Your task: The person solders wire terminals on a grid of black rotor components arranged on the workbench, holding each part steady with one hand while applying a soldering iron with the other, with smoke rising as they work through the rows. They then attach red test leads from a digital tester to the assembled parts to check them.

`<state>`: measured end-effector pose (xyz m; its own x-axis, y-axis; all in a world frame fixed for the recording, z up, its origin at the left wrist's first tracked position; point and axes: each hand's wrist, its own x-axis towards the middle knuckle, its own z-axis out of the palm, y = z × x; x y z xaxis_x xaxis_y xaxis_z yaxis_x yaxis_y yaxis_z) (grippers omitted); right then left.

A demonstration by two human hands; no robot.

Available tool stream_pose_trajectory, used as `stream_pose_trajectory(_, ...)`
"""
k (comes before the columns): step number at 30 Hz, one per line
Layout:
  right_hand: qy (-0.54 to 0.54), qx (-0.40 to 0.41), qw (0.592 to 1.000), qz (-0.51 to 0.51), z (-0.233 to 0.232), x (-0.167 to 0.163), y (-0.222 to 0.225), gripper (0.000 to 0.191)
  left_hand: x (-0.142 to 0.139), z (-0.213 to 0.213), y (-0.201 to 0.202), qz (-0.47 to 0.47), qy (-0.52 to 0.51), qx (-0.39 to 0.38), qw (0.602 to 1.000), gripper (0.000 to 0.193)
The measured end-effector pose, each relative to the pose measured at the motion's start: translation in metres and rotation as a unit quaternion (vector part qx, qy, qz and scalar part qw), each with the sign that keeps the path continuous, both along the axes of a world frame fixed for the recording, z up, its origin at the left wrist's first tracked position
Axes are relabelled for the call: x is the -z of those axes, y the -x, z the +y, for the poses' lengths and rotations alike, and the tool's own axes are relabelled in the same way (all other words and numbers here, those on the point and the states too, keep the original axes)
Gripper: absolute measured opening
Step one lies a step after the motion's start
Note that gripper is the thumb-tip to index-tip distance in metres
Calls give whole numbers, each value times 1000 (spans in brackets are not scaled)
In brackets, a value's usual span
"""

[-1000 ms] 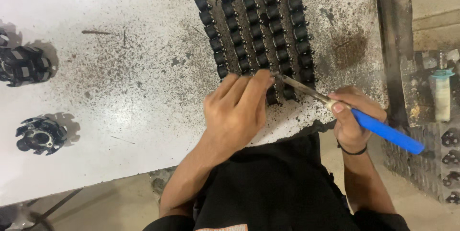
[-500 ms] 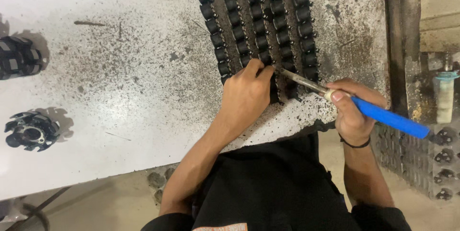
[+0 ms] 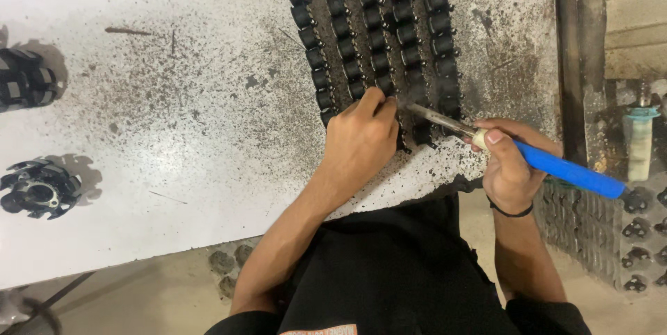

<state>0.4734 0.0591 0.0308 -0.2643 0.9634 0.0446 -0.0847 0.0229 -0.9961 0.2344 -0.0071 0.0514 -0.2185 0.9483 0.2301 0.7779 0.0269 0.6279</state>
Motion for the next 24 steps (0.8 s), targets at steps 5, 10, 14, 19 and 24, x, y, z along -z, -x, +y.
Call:
stream_pose_trajectory(5,-59,7,998,-1,0,2,5,24,0,-2,5,-5,-4,-15,1000,22)
stream_pose_trajectory(10,-79,-16,995,-51,0,1,4,27,4,-1,7,-14,-27,-16,999,20)
stream_pose_trajectory(14,-82,-7,997,-16,4,1,5,27,9,-1,8,-14,-39,-11,999,18)
stream_pose_trajectory(19,-103,-56,987,-110,8,-11,2,27,12,6,9,5,-36,0,999,20)
stream_pose_trajectory(24,-53,-22,998,9,20,-14,-3,25,-19,6,11,22,-21,14,999,16)
